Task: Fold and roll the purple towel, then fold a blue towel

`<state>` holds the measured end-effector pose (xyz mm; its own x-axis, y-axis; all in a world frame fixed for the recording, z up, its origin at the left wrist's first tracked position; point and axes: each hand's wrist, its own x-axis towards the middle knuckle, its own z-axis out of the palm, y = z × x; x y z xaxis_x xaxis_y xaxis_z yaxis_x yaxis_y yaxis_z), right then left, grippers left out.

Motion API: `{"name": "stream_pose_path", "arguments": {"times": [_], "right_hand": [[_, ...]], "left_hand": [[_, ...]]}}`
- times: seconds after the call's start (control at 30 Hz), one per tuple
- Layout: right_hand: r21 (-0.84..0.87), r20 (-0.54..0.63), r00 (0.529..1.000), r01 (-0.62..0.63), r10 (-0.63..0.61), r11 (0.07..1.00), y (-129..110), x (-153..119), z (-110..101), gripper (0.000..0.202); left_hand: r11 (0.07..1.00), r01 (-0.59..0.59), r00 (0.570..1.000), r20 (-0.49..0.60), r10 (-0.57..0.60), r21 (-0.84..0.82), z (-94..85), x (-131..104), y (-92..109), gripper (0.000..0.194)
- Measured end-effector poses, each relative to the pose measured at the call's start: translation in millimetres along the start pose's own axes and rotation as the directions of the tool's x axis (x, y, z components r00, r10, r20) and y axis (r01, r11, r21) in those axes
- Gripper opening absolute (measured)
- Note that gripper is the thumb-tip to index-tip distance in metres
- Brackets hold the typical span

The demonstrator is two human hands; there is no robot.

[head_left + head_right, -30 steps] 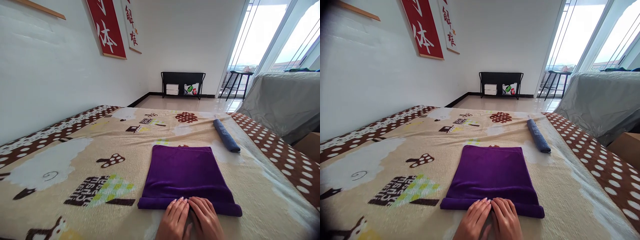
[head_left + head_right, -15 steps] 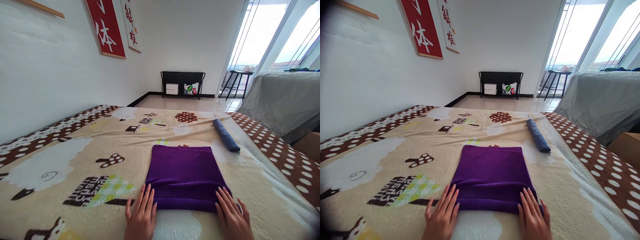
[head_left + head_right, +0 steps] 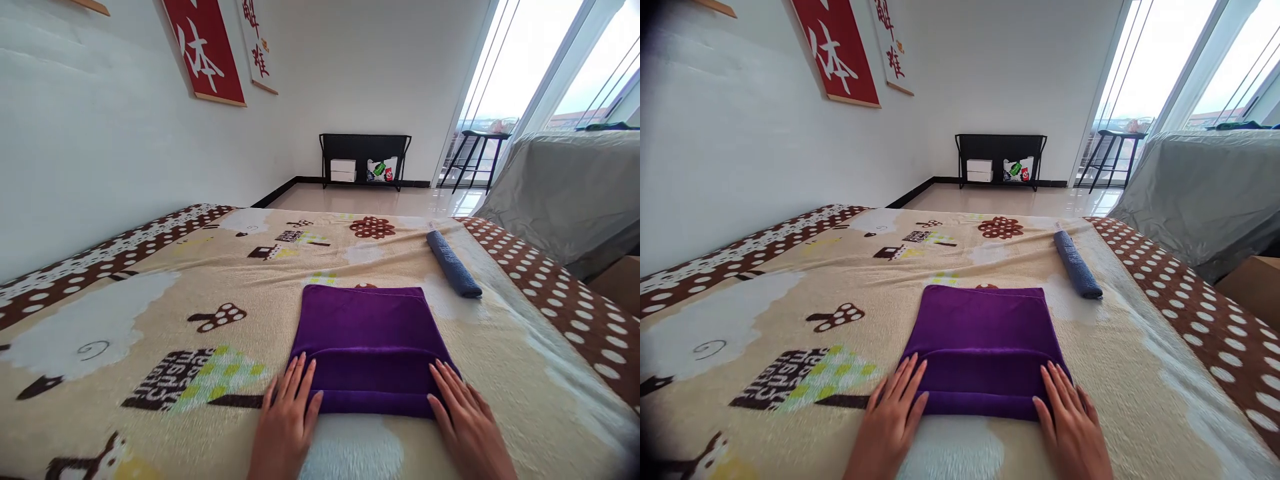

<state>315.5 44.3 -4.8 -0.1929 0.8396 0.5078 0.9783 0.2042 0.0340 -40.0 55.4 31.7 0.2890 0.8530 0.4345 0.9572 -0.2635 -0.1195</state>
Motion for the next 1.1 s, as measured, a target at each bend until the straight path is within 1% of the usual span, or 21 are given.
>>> {"name": "stream_pose_path", "arguments": {"times": [0.07,0.13,0.17,0.2,0.27,0.33,0.4,0.5,0.6,0.77,0.97,1.1], "right_hand": [[0.012,0.055,0.998,-0.009,0.008,1.0,16.1,-7.6,-0.4,0.063],[0.037,0.09,0.996,-0.009,0.006,0.999,21.8,-9.9,-1.5,0.063],[0.05,0.088,0.996,-0.01,0.006,0.999,22.2,-9.8,-2.5,0.062],[0.062,0.07,0.998,-0.011,0.006,0.998,21.8,-9.6,-3.7,0.061],[0.085,-0.013,1.0,-0.003,0.004,0.996,21.6,-10.5,-7.8,0.055],[0.112,-0.112,0.994,0.019,-0.006,0.994,24.5,-15.4,-13.8,0.046],[0.138,-0.176,0.984,0.051,-0.027,0.989,30.4,-23.6,-20.6,0.037],[0.167,-0.188,0.977,0.135,-0.103,0.977,40.1,-35.2,-27.5,0.035],[0.175,-0.164,0.97,0.206,-0.178,0.963,45.4,-39.0,-27.3,0.038],[0.185,-0.163,0.967,0.226,-0.197,0.956,46.8,-34.1,-22.7,0.037],[0.181,-0.158,0.965,0.238,-0.211,0.954,48.5,-34.1,-22.3,0.037],[0.185,-0.163,0.967,0.227,-0.198,0.956,47.8,-34.1,-21.9,0.037]], "left_hand": [[1.0,0.02,0.999,0.027,-0.019,-0.003,1.1,-6.5,-12.7,0.055],[1.0,0.023,0.999,0.029,-0.023,-0.003,1.8,-9.2,-16.9,0.053],[1.0,0.026,1.0,0.008,-0.026,-0.003,1.7,-9.5,-17.1,0.052],[1.0,0.027,0.999,-0.029,-0.027,-0.007,1.1,-9.5,-16.8,0.05],[1.0,0.005,0.991,-0.135,-0.009,-0.027,-2.6,-10.0,-16.7,0.045],[0.996,-0.068,0.971,-0.232,0.051,-0.064,-9.5,-12.9,-18.9,0.042],[0.979,-0.172,0.952,-0.273,0.137,-0.106,-18.2,-18.2,-22.8,0.04],[0.944,-0.297,0.932,-0.26,0.253,-0.145,-27.6,-26.1,-27.4,0.039],[0.926,-0.356,0.919,-0.224,0.323,-0.128,-28.0,-29.2,-28.4,0.039],[0.933,-0.348,0.925,-0.199,0.325,-0.092,-22.6,-27.9,-27.3,0.041],[0.937,-0.332,0.933,-0.187,0.308,-0.113,-23.3,-27.9,-27.4,0.044],[0.94,-0.32,0.936,-0.197,0.293,-0.12,-23.2,-27.7,-27.1,0.045]]}}
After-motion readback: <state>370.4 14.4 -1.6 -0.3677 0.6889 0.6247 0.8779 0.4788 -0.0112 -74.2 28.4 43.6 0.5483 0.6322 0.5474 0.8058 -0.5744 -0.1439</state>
